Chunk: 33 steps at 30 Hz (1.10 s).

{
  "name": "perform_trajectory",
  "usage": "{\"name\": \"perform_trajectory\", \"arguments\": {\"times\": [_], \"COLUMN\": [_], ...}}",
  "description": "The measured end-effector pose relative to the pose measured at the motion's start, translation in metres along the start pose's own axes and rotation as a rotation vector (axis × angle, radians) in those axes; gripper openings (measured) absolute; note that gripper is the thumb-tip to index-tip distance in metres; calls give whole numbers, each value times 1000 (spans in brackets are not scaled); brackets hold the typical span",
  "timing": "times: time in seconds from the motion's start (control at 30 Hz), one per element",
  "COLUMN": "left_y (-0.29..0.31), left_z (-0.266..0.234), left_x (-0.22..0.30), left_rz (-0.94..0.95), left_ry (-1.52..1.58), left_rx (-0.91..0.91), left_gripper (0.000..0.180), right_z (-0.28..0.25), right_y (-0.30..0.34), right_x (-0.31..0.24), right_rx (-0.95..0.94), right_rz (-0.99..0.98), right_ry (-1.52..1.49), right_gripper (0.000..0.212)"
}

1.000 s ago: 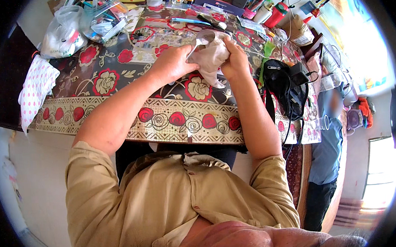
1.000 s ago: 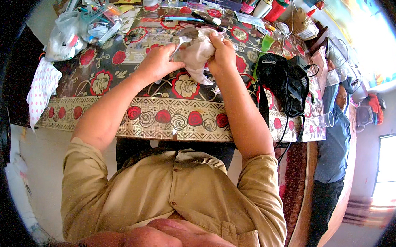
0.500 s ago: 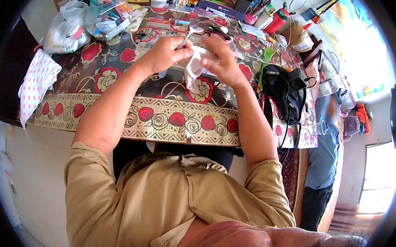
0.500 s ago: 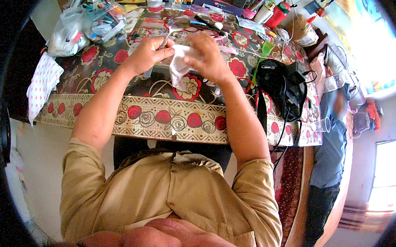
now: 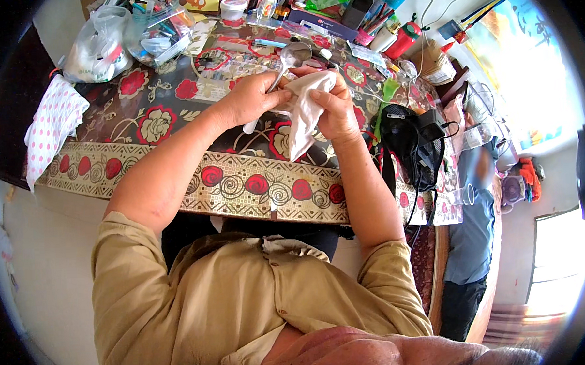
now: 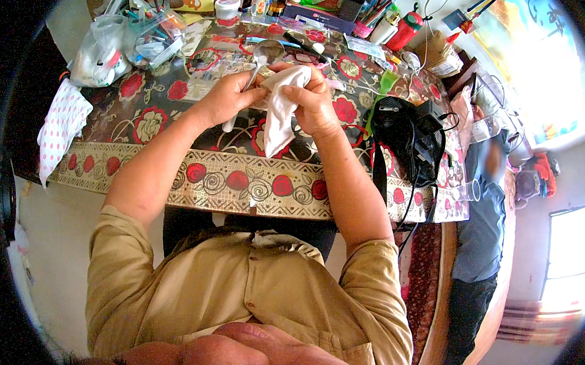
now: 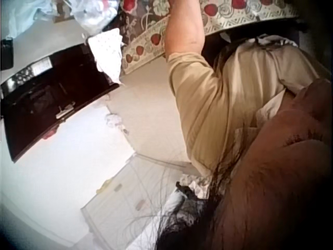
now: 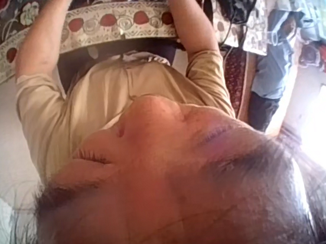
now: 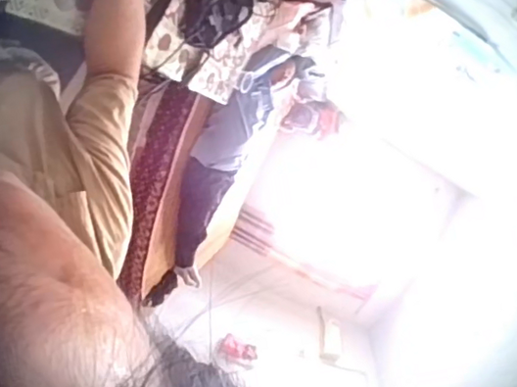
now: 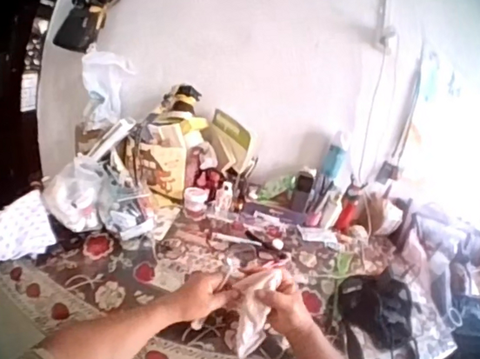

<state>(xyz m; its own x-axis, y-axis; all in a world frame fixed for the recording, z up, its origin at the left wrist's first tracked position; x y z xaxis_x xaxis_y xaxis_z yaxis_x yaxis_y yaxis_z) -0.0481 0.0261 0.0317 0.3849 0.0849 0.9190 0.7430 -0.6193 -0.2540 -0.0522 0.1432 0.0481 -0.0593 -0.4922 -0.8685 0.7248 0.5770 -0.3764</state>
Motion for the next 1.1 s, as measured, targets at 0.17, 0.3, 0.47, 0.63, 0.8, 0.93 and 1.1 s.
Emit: {"name": "perform_trajectory", "arguments": {"times": [0.17, 0.3, 0.47, 0.63, 0.8, 0.93, 1.1], "left_y": [2, 3, 3, 2, 3, 5, 5], "left_z": [-2, -4, 1, 11, 2, -6, -2], "left_x": [-2, 1, 0, -4, -3, -7, -8], "left_rz": [-96, -65, -89, -142, -126, -144, -174], "left_ry": [74, 67, 17, 9, 99, 97, 110], "left_rx": [22, 47, 28, -32, 8, 35, 19], "left_gripper": [23, 24, 22, 19, 16, 19, 20], "right_z": [-26, -55, -69, 3, 42, 47, 44], "right_y": [3, 8, 18, 10, -2, -4, -5], "right_x": [-9, -4, -23, -47, -29, -20, -13], "right_rx": [232, 387, 563, 376, 90, 15, 114], "right_rz": [-110, -119, -280, -380, -314, -225, -220], "right_ry": [-56, -79, 143, 1423, 1690, 1817, 2032], "right_gripper": [22, 12, 13, 24, 29, 37, 41]}}
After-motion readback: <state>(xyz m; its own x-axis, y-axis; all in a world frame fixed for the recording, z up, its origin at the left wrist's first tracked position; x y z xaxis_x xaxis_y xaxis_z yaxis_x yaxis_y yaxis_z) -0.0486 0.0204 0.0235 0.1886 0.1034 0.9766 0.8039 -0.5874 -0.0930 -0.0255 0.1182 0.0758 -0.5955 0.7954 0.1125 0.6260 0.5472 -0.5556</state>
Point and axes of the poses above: each hand's wrist, its own y-axis away from the middle knuckle, its own z-axis out of the palm, x = y × z, the point moved 8 cm from there along -y, towards the middle knuckle, and after that the axes turned 13 degrees about -x, right-handed, at the moved point
